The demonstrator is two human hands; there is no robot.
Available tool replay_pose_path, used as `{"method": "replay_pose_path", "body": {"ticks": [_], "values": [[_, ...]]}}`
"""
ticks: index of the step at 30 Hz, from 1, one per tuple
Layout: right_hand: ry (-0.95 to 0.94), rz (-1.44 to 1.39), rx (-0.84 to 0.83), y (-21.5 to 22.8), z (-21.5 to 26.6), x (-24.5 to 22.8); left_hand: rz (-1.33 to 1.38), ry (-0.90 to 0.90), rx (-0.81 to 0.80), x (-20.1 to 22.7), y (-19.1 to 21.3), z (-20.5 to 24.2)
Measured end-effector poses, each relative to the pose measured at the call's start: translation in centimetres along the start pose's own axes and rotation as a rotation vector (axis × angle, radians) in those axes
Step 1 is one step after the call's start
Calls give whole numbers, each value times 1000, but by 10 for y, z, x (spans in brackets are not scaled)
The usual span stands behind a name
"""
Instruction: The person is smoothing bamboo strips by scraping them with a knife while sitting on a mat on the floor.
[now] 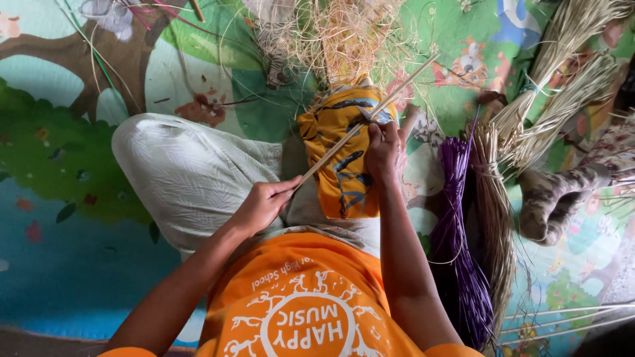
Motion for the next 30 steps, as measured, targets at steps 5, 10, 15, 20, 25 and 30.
{"method": "replay_pose_path", "body": {"ticks": [5, 10, 15, 20, 25, 30], "values": [[-4, -29, 36, 36, 18, -55, 41, 24, -12, -10, 9, 33], [-12, -17, 19, 37, 21, -56, 103, 92, -3, -28, 21, 69], [1, -14, 31, 34, 16, -50, 109, 143, 14, -46, 46, 107], [21, -5, 52, 22, -1, -26, 353, 413, -31, -96, 66, 140], [-33, 51, 15, 19, -22, -10, 350, 453, 2, -108, 83, 158], [-67, 189, 73, 25, -83, 72, 297, 545, 45, -139, 109, 182]]}}
Point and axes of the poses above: each hand's wrist, its own z-axis away from the middle knuckle, its own y-axis out of the back of the hand, x = y × z, the point moved 8 cm from there along -z, towards the middle knuckle, and after that the axes turned 10 degrees about y, right-handed, at the moved point
